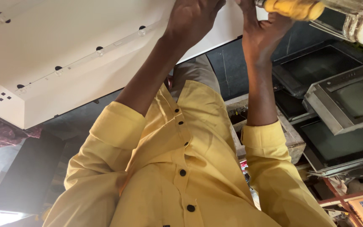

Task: The person works on the underside of a white LED light panel, using a screwdriver to unscrew and pry components from it and handling small parts removed from the panel. They then take a soldering iron and solder on the panel's circuit area.

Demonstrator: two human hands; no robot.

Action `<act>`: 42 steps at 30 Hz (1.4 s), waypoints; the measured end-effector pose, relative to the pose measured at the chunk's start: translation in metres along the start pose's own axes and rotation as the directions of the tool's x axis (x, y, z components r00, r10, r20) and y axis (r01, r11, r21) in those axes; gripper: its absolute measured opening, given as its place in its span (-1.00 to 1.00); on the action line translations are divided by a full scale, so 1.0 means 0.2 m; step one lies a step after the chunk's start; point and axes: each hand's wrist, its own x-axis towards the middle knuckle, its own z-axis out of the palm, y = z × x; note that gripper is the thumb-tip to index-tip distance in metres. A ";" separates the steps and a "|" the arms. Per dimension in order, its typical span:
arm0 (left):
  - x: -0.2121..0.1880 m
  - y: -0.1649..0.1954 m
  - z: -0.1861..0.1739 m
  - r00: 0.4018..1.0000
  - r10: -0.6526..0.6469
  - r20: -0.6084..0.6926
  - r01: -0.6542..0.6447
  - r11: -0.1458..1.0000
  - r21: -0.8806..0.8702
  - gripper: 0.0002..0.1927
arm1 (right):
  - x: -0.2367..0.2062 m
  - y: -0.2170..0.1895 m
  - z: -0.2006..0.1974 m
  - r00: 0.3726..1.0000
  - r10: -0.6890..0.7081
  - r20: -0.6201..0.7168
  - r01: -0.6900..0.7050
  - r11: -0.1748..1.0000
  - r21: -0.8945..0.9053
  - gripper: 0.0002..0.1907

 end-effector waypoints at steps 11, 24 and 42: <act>-0.04 -0.24 -0.35 0.980 -0.174 0.099 0.199 0.784 -0.588 -0.74 | -0.02 0.05 0.00 0.996 0.070 -0.050 -0.071 0.997 -0.014 -0.91; -0.26 -0.53 -0.81 0.904 -0.200 0.377 0.410 0.653 -0.637 -0.76 | -0.04 0.04 -0.06 0.989 -0.147 0.020 0.145 0.930 -0.337 -0.90; -0.26 -0.47 -0.87 0.900 -0.318 0.298 0.435 0.609 -0.663 -0.84 | -0.05 -0.22 -0.09 0.994 0.026 -0.110 -0.043 0.987 -0.152 -0.90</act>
